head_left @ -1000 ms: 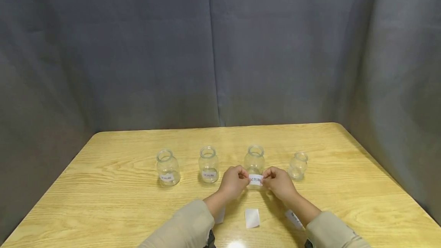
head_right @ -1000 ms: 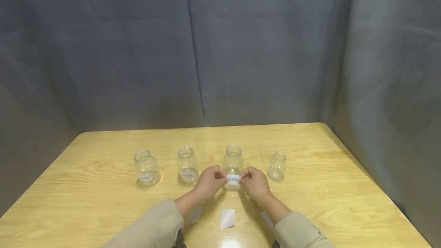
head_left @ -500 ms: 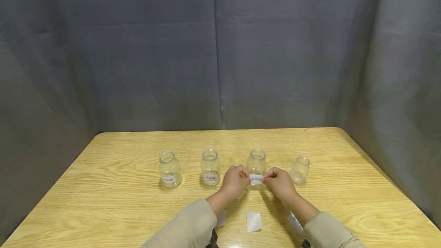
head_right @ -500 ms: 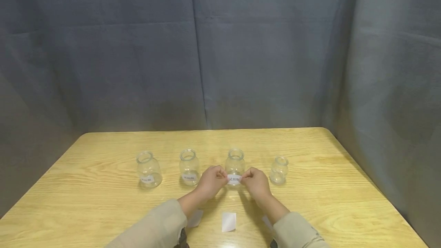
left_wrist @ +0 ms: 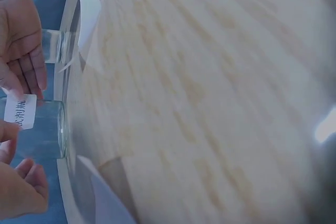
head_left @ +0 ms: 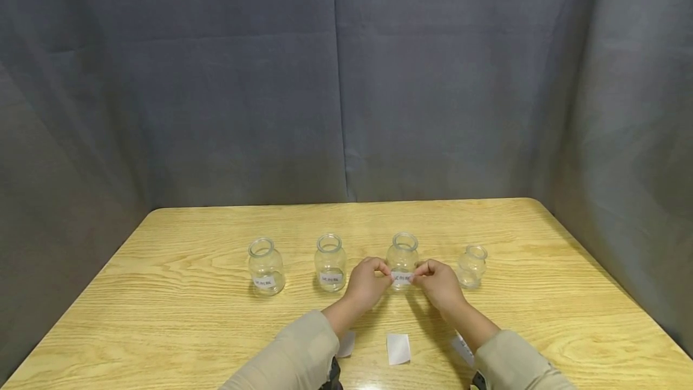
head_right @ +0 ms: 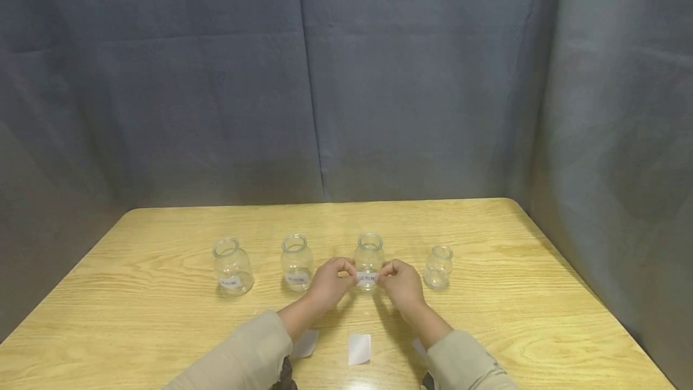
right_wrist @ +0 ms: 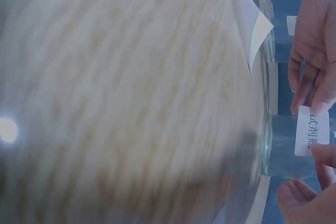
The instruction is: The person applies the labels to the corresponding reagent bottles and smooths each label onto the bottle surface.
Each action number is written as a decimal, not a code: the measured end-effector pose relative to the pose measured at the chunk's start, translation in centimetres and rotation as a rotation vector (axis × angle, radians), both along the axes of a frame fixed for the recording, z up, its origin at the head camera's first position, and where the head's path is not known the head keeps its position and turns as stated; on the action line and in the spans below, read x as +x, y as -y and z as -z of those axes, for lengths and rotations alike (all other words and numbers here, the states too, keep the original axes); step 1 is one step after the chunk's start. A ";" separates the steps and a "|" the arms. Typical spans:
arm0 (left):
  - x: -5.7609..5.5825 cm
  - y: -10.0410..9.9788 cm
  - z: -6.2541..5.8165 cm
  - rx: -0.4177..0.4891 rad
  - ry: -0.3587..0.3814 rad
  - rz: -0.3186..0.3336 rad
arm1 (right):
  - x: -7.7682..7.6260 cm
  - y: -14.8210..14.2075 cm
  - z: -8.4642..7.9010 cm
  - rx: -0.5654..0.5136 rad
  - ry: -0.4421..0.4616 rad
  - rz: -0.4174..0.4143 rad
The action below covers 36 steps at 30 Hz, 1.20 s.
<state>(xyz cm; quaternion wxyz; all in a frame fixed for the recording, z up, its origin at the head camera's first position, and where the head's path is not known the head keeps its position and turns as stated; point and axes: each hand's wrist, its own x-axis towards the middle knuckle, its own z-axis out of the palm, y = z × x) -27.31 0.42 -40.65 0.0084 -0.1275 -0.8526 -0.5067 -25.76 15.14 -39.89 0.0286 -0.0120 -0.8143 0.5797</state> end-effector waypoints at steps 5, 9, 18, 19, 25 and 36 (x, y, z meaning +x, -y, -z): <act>0.0 -0.1 0.0 -0.010 -0.014 -0.015 | -0.1 -0.1 -0.2 0.043 -0.012 0.003; 0.1 -0.1 -0.2 -0.021 -0.038 -0.032 | -0.1 -0.4 -0.2 0.107 -0.036 0.002; -0.1 0.3 -0.4 -0.007 -0.044 -0.004 | -0.7 -1.5 -0.6 0.162 -0.052 -0.088; -0.2 0.3 -0.4 0.008 -0.034 0.000 | -0.8 -1.6 -0.6 0.178 -0.057 -0.101; -0.8 0.3 -0.5 0.002 0.011 0.035 | -1.3 -2.0 -0.4 0.231 -0.080 -0.158; -1.8 0.7 -0.5 -0.092 -0.042 0.110 | -1.9 -2.3 -0.4 0.282 -0.105 -0.197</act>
